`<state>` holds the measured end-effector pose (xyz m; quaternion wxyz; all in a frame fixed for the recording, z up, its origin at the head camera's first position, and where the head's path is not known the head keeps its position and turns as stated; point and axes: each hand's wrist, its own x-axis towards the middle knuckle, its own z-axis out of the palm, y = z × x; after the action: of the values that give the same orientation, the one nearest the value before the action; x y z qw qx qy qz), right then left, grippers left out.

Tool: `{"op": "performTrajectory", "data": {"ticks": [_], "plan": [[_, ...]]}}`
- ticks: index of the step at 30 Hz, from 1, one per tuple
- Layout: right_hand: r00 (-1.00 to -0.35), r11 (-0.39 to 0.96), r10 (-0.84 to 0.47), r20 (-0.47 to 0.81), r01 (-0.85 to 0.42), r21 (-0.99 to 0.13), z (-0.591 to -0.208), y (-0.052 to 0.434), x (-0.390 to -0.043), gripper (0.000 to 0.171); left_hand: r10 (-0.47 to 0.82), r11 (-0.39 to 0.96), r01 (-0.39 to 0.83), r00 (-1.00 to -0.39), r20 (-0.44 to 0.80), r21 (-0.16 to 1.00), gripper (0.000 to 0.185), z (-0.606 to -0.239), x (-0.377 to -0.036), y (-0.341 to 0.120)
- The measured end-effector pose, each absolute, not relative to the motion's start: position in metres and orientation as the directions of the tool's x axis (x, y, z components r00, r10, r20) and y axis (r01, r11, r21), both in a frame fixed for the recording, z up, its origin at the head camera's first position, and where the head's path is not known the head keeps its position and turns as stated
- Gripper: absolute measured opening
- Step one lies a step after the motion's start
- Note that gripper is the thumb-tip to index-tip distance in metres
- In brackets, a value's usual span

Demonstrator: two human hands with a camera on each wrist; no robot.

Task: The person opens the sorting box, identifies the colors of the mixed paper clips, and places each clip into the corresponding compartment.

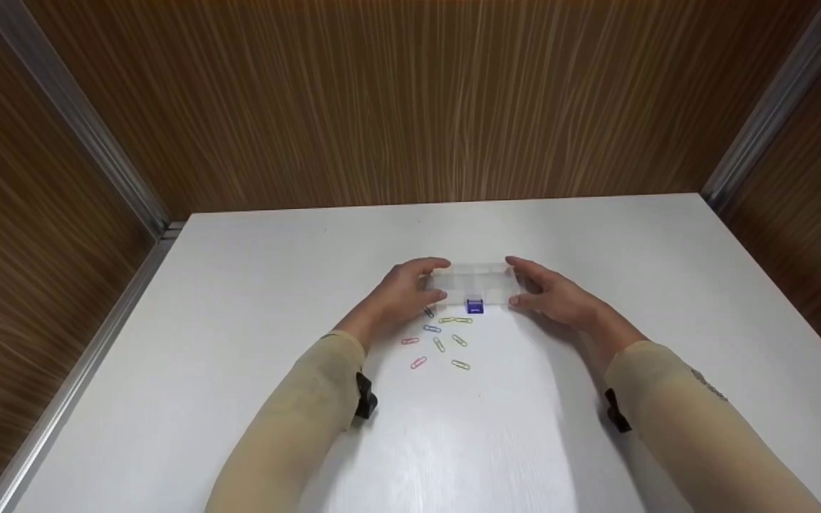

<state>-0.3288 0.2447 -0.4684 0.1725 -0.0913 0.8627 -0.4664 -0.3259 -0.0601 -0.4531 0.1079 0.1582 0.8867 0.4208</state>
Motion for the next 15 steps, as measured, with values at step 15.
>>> {"op": "performTrajectory", "data": {"ticks": [15], "plan": [[-0.924,0.528,-0.342,-0.17,-0.039,-0.848,-0.4679,0.2462,-0.3271,0.082,0.38,0.567,0.223,-0.925,-0.012,0.793,0.05,-0.454,-0.3294,-0.065]]}}
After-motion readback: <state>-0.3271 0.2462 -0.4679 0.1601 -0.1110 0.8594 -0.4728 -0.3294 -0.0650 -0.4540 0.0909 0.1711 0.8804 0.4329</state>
